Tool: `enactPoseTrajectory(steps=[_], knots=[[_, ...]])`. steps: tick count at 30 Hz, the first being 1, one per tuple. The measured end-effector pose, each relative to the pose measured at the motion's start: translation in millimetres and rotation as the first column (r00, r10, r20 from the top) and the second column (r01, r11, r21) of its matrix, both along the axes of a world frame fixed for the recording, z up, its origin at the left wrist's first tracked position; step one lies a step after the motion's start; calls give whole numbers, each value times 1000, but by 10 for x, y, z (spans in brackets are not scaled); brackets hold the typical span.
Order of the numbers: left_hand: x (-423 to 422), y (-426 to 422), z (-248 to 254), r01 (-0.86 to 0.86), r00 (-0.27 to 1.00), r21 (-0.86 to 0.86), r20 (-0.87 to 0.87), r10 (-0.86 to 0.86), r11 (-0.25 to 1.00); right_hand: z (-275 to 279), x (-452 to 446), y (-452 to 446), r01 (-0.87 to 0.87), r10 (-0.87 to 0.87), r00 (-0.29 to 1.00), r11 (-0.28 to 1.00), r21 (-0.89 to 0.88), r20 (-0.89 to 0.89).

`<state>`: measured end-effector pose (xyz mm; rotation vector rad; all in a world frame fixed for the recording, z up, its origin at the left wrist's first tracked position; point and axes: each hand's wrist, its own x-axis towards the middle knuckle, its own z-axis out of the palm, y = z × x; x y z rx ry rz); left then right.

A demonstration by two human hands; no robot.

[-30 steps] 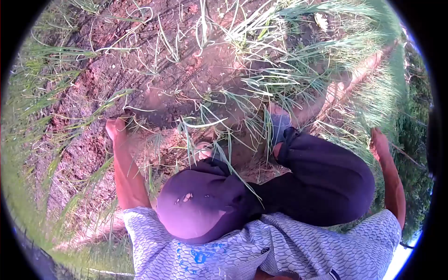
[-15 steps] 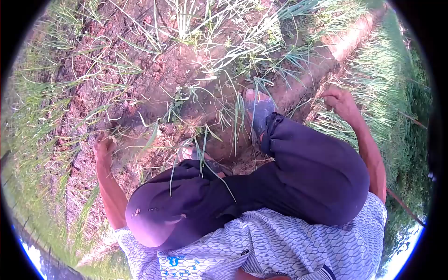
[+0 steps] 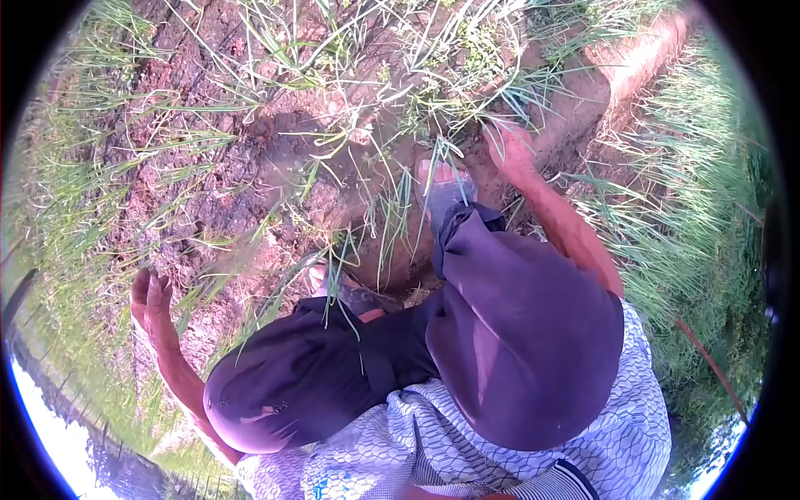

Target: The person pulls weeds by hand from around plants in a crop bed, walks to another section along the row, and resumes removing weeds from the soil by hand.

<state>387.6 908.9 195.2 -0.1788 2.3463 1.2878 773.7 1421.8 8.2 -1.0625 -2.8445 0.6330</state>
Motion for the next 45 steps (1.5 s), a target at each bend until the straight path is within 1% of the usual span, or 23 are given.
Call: enactPoseTrajectory(steps=[1,3,5,8,9,13,16,17,18,20,23,26,27,28,30,31,34,35,37,39,40,42,45], knots=[[30,217,158,28,999,-25,-21,-28,999,-45,28,37,90,-155,952,966,-243,-264],[60,584,412,87,994,-63,-60,-91,994,-88,-4,241,-8,-84,967,934,-358,-242],[63,877,606,168,979,-86,-103,-176,982,37,-178,401,236,-331,944,666,-708,3],[140,1278,861,245,953,-138,-145,-265,960,123,-386,521,217,-169,976,751,-623,136],[218,1434,965,266,943,-172,-157,-293,949,50,-403,583,238,-160,971,663,-710,176],[469,1781,1328,326,925,-223,-126,-359,919,-14,-403,661,-39,90,995,777,-629,50],[622,1950,1435,332,924,-248,-110,-367,910,-51,-491,512,-87,163,956,952,-292,245],[680,2034,1453,336,921,-256,-115,-373,907,10,-466,421,-163,175,983,975,-154,63],[736,2108,1463,340,917,-265,-119,-381,902,-152,-439,432,-316,318,946,948,-27,67],[816,2225,1459,371,903,-262,-124,-412,891,-316,-405,411,-359,394,895,915,184,-211],[863,2350,1390,395,884,-272,-148,-443,878,-439,-410,451,-453,454,891,891,13,-35],[836,2325,1241,376,902,-217,-139,-410,901,-344,-508,407,-231,195,950,964,-130,-244],[840,2306,1192,385,897,-223,-135,-420,895,-260,-517,488,-289,163,855,938,-192,-492],[852,2271,1161,390,898,-221,-124,-422,894,-201,-516,490,-117,-78,852,936,-333,-518],[855,2220,1137,404,895,-217,-109,-433,889,-265,-393,585,34,-244,908,851,-524,-339],[847,2213,1135,395,901,-218,-99,-423,892,-213,-374,626,-60,20,970,985,-159,-241],[829,2189,1123,339,930,-222,-64,-361,914,-106,-433,684,201,-295,938,891,-406,-182],[834,2185,1104,348,927,-218,-66,-370,912,55,-546,650,246,-473,864,693,-677,-171],[856,2180,1080,364,920,-212,-74,-386,907,-440,-449,823,-102,67,966,986,-131,-250],[861,2192,1110,398,908,-230,-39,-417,888,-552,-518,855,-317,366,898,924,216,-246],[865,2200,1121,415,902,-237,-19,-431,878,-579,-586,825,-152,140,987,974,-168,-85],[883,2200,1118,415,901,-230,-28,-432,880,-450,-699,699,-133,102,980,976,-172,-173],[894,2208,1103,430,893,-241,-28,-449,870,-981,-655,742,-57,-136,947,820,-570,-291]])
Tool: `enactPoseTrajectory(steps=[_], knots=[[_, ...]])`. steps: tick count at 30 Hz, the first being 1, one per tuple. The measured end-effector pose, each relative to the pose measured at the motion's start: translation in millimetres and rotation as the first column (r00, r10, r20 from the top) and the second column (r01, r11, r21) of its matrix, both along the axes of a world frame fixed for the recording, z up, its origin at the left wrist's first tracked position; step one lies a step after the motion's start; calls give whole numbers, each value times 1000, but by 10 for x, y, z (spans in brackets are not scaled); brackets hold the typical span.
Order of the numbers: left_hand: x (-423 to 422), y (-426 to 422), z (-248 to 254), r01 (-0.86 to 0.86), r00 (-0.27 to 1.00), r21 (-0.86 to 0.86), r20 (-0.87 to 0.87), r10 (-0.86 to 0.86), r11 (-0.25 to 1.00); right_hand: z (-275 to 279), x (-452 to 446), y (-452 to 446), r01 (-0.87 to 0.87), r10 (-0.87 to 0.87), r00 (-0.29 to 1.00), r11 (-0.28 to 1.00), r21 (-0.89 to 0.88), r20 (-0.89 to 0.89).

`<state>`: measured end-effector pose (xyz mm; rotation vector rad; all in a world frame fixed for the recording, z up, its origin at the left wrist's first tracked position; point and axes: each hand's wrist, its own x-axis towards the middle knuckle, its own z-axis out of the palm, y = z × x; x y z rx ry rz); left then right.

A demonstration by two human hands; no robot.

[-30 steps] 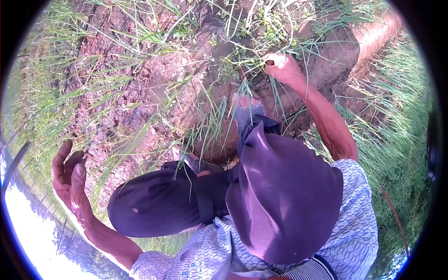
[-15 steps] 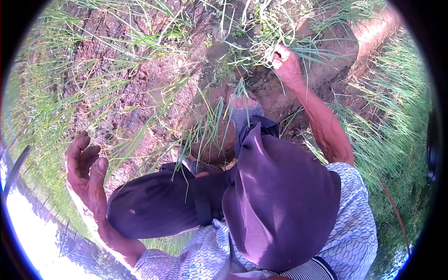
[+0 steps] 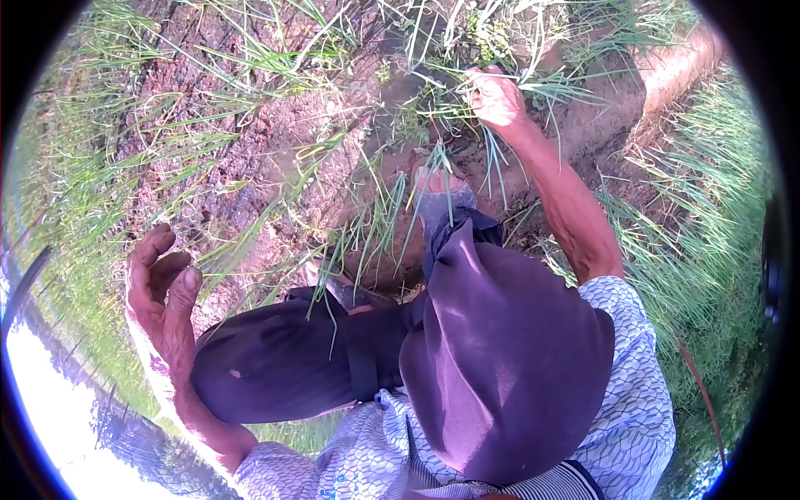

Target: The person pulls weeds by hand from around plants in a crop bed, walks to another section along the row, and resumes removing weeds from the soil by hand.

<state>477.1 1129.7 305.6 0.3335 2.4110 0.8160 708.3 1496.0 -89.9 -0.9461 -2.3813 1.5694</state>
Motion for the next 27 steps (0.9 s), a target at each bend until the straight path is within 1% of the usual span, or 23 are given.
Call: enactPoseTrajectory(steps=[2,3,5,7,8,9,11,12,14,15,16,17,18,19,20,21,22,23,24,25,26,27], knots=[[8,5,15,15,1000,-8,9,-15,1000,169,-51,35,-169,170,985,972,165,8],[3,7,21,26,999,-26,21,-25,999,315,-45,85,-460,383,887,689,560,258],[-7,15,30,50,998,-59,46,-47,997,336,-34,76,-269,290,957,839,474,30],[-15,35,18,61,998,-52,24,-60,997,332,-54,120,-184,155,982,907,379,107],[-14,39,8,60,998,-52,14,-60,997,416,-24,112,-161,169,985,890,426,19],[-7,43,7,53,998,-58,19,-52,997,266,33,84,-90,51,991,936,340,121],[2,58,6,40,999,-74,26,-39,996,219,21,5,80,-37,984,967,240,-176],[-3,60,-2,40,999,-84,28,-38,996,212,61,-68,267,-352,895,915,-302,-275],[-3,59,-7,42,999,-103,35,-39,994,631,-24,22,270,-355,909,900,-342,-217],[-10,63,-9,47,998,-98,46,-42,994,907,-35,65,289,-323,943,913,-289,-77],[-25,71,-14,53,997,-89,55,-48,995,1059,-32,97,160,-197,967,962,-219,-161],[-44,82,-20,57,997,-75,58,-52,996,1158,-25,150,155,-147,988,971,-182,55],[-63,93,-16,61,996,-68,65,-57,996,996,85,317,-178,181,983,905,386,29],[-82,108,-20,62,996,-62,75,-57,996,814,183,432,-402,451,872,441,802,189],[-98,117,-35,57,995,-56,83,-52,997,822,178,360,-343,356,929,728,594,100],[-106,113,-44,61,994,-61,92,-55,996,843,186,322,-347,339,936,839,419,96],[-111,108,-39,71,992,-71,109,-63,995,1023,125,214,-332,317,943,918,218,102],[-113,104,-34,87,989,-76,124,-78,993,1024,80,176,-320,321,940,947,-24,119],[-99,81,-58,76,992,-52,109,-70,996,1038,27,131,-257,302,941,930,-262,151],[-109,84,-56,80,992,-57,103,-74,995,1044,-19,88,-157,275,939,877,-453,207],[-115,75,-42,82,992,-66,101,-75,994,940,5,68,-335,387,877,917,-214,285],[-115,59,-32,84,992,-78,102,-76,993,830,37,37,-509,462,797,861,21,388]])
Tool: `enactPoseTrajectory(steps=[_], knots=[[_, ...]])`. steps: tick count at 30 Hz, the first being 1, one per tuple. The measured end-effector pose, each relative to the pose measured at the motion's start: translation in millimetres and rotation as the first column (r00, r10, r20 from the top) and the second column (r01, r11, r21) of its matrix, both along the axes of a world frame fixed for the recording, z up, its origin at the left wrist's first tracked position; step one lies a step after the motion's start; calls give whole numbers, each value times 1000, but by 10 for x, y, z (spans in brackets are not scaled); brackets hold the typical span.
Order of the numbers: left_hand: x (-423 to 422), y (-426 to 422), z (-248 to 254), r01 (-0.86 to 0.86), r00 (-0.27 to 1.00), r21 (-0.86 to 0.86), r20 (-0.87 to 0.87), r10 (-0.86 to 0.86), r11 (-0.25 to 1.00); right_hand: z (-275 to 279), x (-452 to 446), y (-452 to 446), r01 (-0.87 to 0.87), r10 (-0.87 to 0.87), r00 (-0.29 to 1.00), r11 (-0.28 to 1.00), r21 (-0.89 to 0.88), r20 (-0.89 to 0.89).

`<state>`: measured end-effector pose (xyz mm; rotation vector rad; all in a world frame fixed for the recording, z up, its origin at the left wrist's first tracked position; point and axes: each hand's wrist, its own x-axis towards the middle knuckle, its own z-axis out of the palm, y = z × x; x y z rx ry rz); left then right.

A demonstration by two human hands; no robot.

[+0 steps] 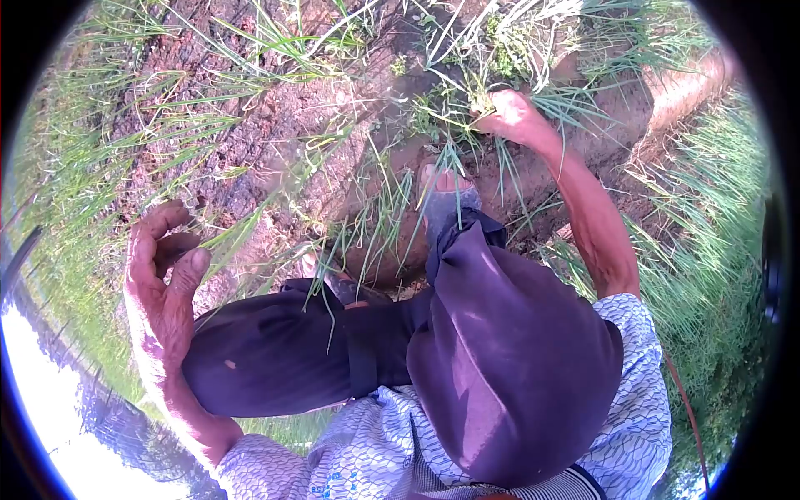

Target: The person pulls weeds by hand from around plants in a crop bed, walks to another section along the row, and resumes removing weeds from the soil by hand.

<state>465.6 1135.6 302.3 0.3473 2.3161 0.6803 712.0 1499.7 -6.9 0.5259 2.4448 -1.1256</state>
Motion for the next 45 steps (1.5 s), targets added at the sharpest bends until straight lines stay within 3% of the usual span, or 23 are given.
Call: enactPoseTrajectory(steps=[1,2,4,6,7,9,10,11,14,22,23,26,30,31,32,34,37,39,40,41,42,44,45], knots=[[6,-21,2,-5,1000,22,-5,5,1000,352,-353,-147,-285,181,912,925,252,367],[13,-38,-3,-10,1000,44,-9,10,999,49,-80,-99,-277,314,946,909,311,-75],[22,-64,-4,-15,1000,58,-10,16,998,-65,-219,-168,-269,369,905,882,386,-212],[30,-79,5,-17,1000,43,-2,17,999,-42,-347,-255,10,11,980,995,103,-199],[32,-84,0,-20,1000,52,-5,21,998,-379,-293,-167,88,-82,989,995,45,-127],[31,-86,-9,-25,1000,69,-12,26,997,-365,-302,-147,118,-121,991,991,-62,-55],[27,-83,-8,-21,1000,67,-7,21,998,-173,-338,-129,-167,188,981,948,269,-54],[20,-78,-8,-17,1000,66,-3,17,998,-111,-375,-163,-262,277,961,902,343,5],[7,-87,-9,-1,1000,69,4,1,998,150,-461,-238,-169,161,986,962,213,51],[-18,-88,-11,-10,1000,63,13,9,998,32,-483,-566,-282,315,949,882,379,-28],[-21,-82,-9,-8,1000,58,16,7,998,-81,-464,-548,-274,343,931,885,376,-129],[-22,-76,-10,15,1000,40,14,-16,999,-115,-516,-532,-94,108,994,952,290,-32],[-35,-89,-5,2,999,36,33,-3,999,-249,-287,-355,129,-60,981,914,386,-186],[-38,-94,-11,-3,999,43,39,1,999,-692,-108,-208,88,21,937,952,293,-350],[-43,-104,-15,-8,999,50,46,5,999,-817,-58,-147,175,-134,959,972,153,-248],[-53,-107,-20,-2,999,45,52,0,999,-653,-63,-149,243,-250,941,968,-60,-227],[-70,-80,-20,17,999,23,49,-18,1000,19,-296,-267,-68,101,988,964,258,-117],[-61,-73,-23,9,999,17,48,-10,1000,-75,-333,-390,-10,53,989,953,302,-135],[-61,-77,-28,8,999,18,51,-9,1000,52,-399,-481,-28,39,999,900,434,-18],[-67,-85,-33,8,998,18,55,-9,1000,-42,-403,-468,-130,181,981,890,436,-76],[-68,-86,-36,9,998,18,60,-10,1000,-48,-462,-543,-105,140,989,878,467,-39],[-74,-61,-37,29,998,5,55,-29,1000,-190,-461,-594,-41,173,961,862,506,-217],[-70,-60,-29,37,998,-5,53,-37,999,-252,-463,-584,-112,252,943,856,504,-219]])
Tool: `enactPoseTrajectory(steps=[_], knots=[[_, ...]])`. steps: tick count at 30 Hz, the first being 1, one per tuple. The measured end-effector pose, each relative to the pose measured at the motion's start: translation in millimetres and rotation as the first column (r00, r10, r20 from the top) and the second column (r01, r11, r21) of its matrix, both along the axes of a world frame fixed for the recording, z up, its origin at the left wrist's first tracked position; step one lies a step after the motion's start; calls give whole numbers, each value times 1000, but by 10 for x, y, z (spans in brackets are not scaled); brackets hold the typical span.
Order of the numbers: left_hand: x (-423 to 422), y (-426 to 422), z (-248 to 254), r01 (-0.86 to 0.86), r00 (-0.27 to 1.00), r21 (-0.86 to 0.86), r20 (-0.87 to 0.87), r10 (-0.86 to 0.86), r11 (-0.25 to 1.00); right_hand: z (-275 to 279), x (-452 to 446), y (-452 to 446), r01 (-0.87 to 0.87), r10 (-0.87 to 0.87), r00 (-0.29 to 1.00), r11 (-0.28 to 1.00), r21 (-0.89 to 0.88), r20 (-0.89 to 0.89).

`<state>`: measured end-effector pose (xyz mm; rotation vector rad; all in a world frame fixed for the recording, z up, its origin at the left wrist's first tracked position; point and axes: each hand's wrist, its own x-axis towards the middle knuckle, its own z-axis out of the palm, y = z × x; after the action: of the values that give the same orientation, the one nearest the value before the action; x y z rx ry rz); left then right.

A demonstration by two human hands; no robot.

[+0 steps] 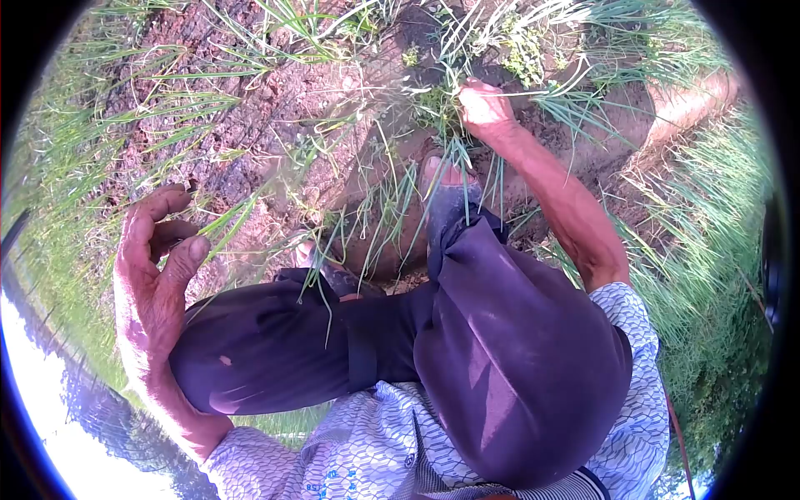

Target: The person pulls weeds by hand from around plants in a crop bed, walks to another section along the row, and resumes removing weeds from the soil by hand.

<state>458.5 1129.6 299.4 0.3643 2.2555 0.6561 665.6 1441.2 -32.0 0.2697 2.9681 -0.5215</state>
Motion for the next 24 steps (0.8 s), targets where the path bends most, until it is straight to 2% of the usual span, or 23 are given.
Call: enactPoseTrajectory(steps=[2,5,6,7,9,10,11,13,15,17,18,19,20,22,24], knots=[[13,1,8,-23,1000,-3,13,23,1000,-73,26,47,-162,162,987,987,2,-3],[12,8,6,-32,999,6,16,32,999,10,74,76,-52,42,996,992,-119,-83],[17,4,8,-36,999,4,17,36,999,196,122,129,113,-171,979,910,-400,-112],[21,-9,11,-34,999,-5,24,34,999,135,185,66,186,-394,914,626,-757,-101],[-4,-8,16,-18,999,-11,29,18,1000,66,273,147,286,-488,872,448,-847,36],[-7,7,15,-17,1000,-1,25,17,1000,70,282,150,328,-532,827,198,-924,180],[-3,19,17,-13,1000,4,28,13,1000,66,259,228,309,-287,951,882,-356,114],[5,26,7,-9,1000,6,29,9,1000,27,187,150,292,-290,956,937,-194,38],[9,20,-4,-2,1000,0,26,2,1000,12,58,52,218,-237,970,946,-240,-49],[31,36,12,-21,999,-7,36,21,1000,9,-56,-17,84,-92,991,993,-81,-99],[39,37,23,-35,999,-11,37,35,999,17,-111,-60,104,-105,994,994,17,22],[42,28,30,-39,999,-8,36,40,999,-203,-119,-22,-9,14,998,996,84,-59],[47,16,34,-45,998,-8,38,45,999,-219,-142,-2,13,-22,997,992,-126,-69],[53,10,42,-42,999,-8,33,42,999,-207,-148,20,68,-143,972,932,-356,-188],[60,2,57,-37,999,-19,24,38,999,-161,-150,41,115,-299,866,898,-424,-399]])
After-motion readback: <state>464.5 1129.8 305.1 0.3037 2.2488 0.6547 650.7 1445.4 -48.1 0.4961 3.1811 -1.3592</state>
